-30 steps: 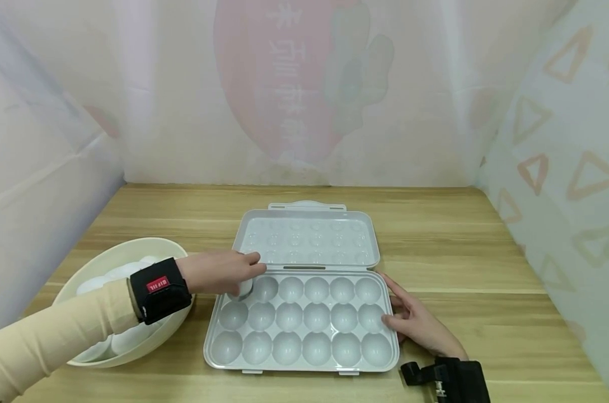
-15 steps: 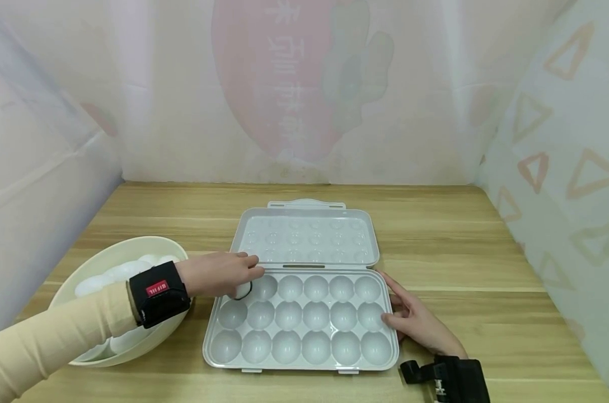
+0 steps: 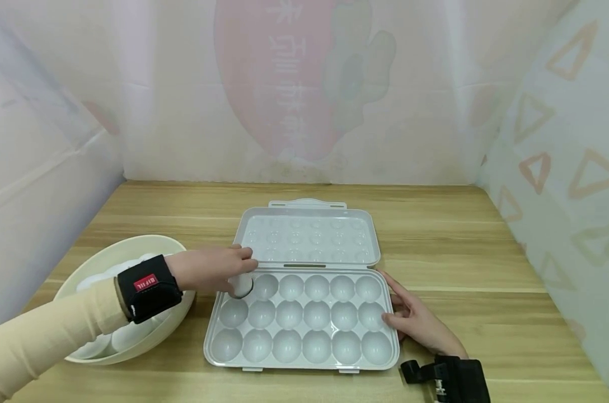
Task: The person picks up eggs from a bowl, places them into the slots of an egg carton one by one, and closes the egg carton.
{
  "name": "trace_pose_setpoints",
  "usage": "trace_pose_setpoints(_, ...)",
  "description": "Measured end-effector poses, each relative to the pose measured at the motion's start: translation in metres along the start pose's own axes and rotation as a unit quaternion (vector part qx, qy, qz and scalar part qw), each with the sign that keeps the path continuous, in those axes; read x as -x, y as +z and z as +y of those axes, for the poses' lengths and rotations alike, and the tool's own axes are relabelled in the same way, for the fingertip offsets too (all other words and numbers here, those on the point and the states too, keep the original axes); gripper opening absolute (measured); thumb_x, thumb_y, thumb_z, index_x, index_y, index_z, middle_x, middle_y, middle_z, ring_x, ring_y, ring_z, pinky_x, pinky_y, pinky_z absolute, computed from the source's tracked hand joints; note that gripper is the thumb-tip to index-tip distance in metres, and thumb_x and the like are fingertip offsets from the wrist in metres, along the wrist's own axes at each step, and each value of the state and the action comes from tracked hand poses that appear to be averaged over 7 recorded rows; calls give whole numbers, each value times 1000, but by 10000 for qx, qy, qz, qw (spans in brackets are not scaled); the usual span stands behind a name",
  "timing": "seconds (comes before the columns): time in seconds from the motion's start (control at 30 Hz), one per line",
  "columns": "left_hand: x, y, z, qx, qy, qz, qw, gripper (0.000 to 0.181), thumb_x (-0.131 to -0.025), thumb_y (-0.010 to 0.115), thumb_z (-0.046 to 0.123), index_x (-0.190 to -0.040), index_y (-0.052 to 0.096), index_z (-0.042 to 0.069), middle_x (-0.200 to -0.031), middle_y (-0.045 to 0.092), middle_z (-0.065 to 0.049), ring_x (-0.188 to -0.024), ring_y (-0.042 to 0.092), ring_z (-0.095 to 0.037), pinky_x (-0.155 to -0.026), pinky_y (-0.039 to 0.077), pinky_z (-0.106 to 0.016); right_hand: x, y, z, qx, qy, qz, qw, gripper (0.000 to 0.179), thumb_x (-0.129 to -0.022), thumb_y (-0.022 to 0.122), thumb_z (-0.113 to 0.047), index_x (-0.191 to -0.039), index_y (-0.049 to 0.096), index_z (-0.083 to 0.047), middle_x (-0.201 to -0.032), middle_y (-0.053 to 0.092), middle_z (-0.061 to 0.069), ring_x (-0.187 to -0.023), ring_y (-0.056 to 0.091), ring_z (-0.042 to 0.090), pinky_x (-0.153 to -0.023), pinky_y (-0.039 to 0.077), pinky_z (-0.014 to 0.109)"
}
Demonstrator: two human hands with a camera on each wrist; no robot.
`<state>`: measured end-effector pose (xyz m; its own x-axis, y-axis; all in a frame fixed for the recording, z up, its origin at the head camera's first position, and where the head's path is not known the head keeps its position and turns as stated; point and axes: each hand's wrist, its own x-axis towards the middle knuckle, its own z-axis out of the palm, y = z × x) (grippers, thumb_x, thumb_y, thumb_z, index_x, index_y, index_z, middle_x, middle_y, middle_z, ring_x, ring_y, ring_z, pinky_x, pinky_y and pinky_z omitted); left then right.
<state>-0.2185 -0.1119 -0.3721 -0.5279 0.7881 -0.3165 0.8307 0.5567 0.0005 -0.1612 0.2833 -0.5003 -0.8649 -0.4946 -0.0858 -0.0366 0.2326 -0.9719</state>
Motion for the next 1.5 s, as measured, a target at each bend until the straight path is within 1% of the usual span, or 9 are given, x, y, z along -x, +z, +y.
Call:
trace_pose_setpoints(0.07,3,-4,-3,-66,-70,15,10000,41,-75,73,16,-110,55,6,-95,57,-7,-84,55,-22,-74,52,-32,0,0,0,40,28,12,10000,77,-88,56,-5,-147,8,-14,-121,41,45,-87,63,26,-69,56,35)
trace_pose_setpoints(0.23,10,-10,-11,-271,-47,336,9991,37,-74,73,14,-106,57,5,-94,58,-9,-85,54,-24,-72,52,-35,1,1,0,101,83,9,9999,78,-87,57,-7,-147,8,-14,-121,42,44,-88,62,26,-70,56,35)
trace_pose_setpoints(0.5,24,-14,-22,-285,-111,683,9972,35,-70,74,6,-101,59,5,-94,58,-9,-90,51,-26,-73,50,-39,1,1,3,96,115,2,9999,78,-88,57,-7,-147,7,-14,-124,40,44,-90,62,25,-71,55,33)
trace_pose_setpoints(0.63,37,-18,-27,-258,-236,878,9955,33,-68,72,-1,-98,58,5,-93,57,-9,-91,51,-27,-73,48,-41,2,1,3,21,66,-64,10000,78,-89,56,-7,-147,6,-14,-124,39,45,-92,62,23,-72,55,33)
trace_pose_setpoints(0.83,64,-25,-34,-362,-552,925,9935,31,-68,72,1,-92,54,6,-81,48,-3,-78,47,-23,-65,45,-36,2,0,2,128,9,-67,9999,77,-89,56,-8,-147,6,-15,-124,39,44,-93,62,23,-72,55,33)
trace_pose_setpoints(0.97,83,-20,-43,-312,-777,913,9923,35,-66,76,4,-93,54,7,-79,47,-1,-72,46,-20,-60,45,-33,1,-1,0,216,27,-9,9998,77,-89,56,-8,-147,7,-15,-123,40,44,-91,62,24,-71,56,34)
trace_pose_setpoints(1.2,108,-3,-65,103,-1299,670,9892,31,-65,75,5,-90,56,9,-79,49,-1,-71,49,-19,-59,47,-34,0,-1,-2,298,126,28,9995,77,-88,57,-10,-148,8,-17,-123,41,44,-92,62,28,-70,56,34)
trace_pose_setpoints(1.33,116,3,-72,285,-1434,649,9871,28,-66,73,6,-89,57,9,-83,56,-4,-72,55,-20,-60,49,-36,-1,-1,-2,277,110,28,9996,77,-88,57,-9,-148,8,-16,-124,40,44,-90,62,28,-69,56,34)
trace_pose_setpoints(1.5,119,9,-74,431,-1510,552,9861,24,-70,70,9,-90,57,10,-86,61,-7,-70,58,-20,-57,50,-36,0,-1,-2,255,117,46,9996,78,-88,57,-8,-147,8,-14,-123,40,45,-87,62,27,-68,56,35)
